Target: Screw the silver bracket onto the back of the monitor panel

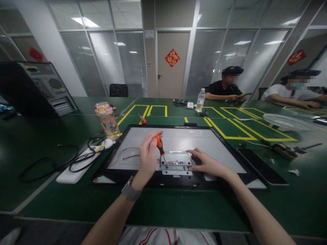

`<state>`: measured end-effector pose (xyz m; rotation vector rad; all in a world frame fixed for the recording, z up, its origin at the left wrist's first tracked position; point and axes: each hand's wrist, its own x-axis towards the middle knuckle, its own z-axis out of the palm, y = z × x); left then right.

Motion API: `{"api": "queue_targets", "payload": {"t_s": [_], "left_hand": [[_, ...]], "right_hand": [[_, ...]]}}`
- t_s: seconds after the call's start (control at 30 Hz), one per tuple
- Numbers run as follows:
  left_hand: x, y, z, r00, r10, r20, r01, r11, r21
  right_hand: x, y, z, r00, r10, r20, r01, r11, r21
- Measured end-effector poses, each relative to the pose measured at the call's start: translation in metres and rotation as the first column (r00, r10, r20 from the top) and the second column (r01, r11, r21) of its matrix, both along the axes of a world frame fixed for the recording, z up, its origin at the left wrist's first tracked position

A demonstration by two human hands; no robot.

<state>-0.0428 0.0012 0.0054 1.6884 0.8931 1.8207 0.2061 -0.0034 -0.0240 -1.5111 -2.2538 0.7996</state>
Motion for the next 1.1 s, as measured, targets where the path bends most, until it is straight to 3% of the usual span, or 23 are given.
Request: {"api": "queue_targets", "payload": {"t_s": [0.1, 0.33, 0.57, 0.73, 0.8, 1.0, 1.1], "left_hand": [[0.0010, -0.0005, -0.0002, 1.000, -0.017, 0.002, 0.017, 0.999, -0.036], [0.0009, 0.0012, -0.0003, 0.986, 0.158, -0.056, -0.153, 0.985, 0.080], [0.0010, -0.0032, -0.0006, 0.998, 0.028, -0.054, -0.026, 0.999, 0.028], [-0.0004, 0.0004, 0.0017, 0.984, 0.172, -0.049, -0.167, 0.981, 0.096], [-0.0018, 0.0007, 0.0034, 0.987, 0.157, -0.039, -0.153, 0.985, 0.081], [-0.0021, -0.0010, 0.0030, 0.998, -0.061, -0.017, 0.061, 0.998, -0.020], [-0.0015, 0.0000, 0.0014, 0.997, 0.016, -0.071, -0.013, 0.999, 0.031]], "right_hand": [[0.0006, -0.0002, -0.0010, 1.000, 0.000, -0.008, 0.000, 1.000, 0.000], [0.0020, 0.0019, -0.0041, 1.000, 0.011, -0.022, -0.011, 1.000, 0.012], [0.0007, 0.0003, -0.0007, 1.000, 0.001, -0.016, -0.001, 1.000, -0.006], [0.0009, 0.0013, -0.0018, 1.000, 0.003, -0.003, -0.003, 1.000, 0.008], [0.0011, 0.0018, -0.0023, 1.000, 0.006, -0.005, -0.006, 1.000, 0.001], [0.0013, 0.0016, -0.0015, 1.000, 0.011, -0.006, -0.011, 1.000, -0.003], [0.0013, 0.0010, -0.0012, 1.000, 0.005, -0.007, -0.005, 1.000, -0.004]]}}
